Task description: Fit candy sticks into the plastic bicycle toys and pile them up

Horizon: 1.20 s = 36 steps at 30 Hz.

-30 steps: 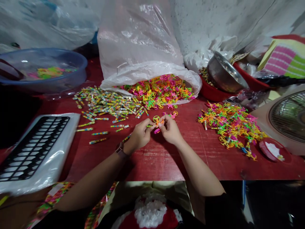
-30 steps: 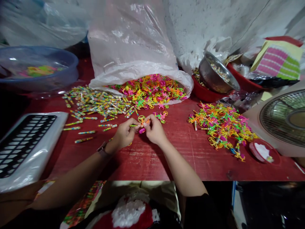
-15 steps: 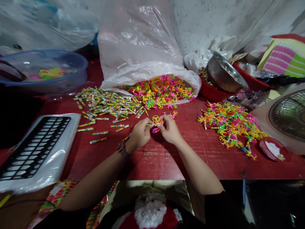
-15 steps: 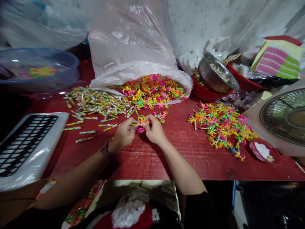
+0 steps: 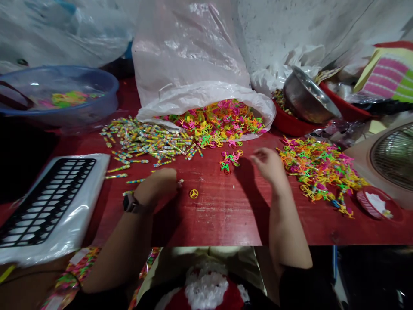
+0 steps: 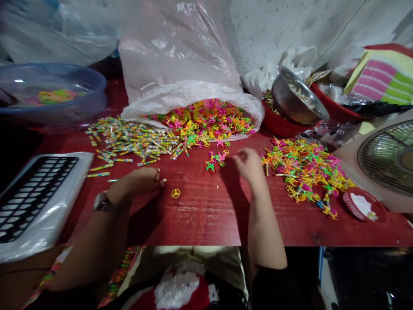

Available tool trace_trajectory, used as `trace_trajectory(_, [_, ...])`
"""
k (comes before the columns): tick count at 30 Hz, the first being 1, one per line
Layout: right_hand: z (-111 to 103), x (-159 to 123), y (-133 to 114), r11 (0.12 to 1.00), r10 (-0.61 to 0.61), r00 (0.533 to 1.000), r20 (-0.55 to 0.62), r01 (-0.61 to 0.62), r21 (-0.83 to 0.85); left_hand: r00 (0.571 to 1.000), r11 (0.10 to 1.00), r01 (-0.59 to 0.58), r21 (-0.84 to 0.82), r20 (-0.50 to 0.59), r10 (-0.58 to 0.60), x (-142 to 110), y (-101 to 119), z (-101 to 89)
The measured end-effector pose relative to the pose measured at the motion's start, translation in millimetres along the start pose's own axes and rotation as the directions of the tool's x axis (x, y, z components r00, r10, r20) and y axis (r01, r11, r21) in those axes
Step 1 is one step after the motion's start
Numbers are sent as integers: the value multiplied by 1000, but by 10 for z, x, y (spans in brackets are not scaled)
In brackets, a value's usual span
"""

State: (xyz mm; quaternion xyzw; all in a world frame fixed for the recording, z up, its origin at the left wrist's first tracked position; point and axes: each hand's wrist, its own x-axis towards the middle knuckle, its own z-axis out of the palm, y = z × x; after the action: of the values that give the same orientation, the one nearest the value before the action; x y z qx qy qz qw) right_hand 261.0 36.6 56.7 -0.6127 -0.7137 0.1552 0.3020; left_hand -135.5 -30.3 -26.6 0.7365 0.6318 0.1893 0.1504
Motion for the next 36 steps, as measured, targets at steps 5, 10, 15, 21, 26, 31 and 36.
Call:
trace_trajectory(5, [812,-85,-398,978,-175,952,252,197,-65,995,913,91,398,-64,-72,-1,191,-39])
trace_trajectory(10, [874,-182,-542,960,-73,948,311,152,-237,990,900,134,414,-8,-144,23,234,-93])
trace_trajectory(15, [828,-175,-542,984,-13,976,215,51,-169,994,931,108,348,-64,-91,4,362,-22])
trace_trajectory(21, [743,-44,-420,650,183,912,368,-393,650,964,864,264,428,-154,-218,18,439,-148])
trace_trajectory(26, [691,-90,-513,254,-16,845,535,-514,819,984,878,171,448,-33,-175,-21,424,-95])
trace_trajectory(31, [865,-202,-635,353,-47,881,471,-427,833,1000,906,9,422,-27,3,-44,468,69])
trace_trajectory(36, [1007,-241,-658,422,14,954,298,-276,864,993,981,-82,178,-66,95,70,609,81])
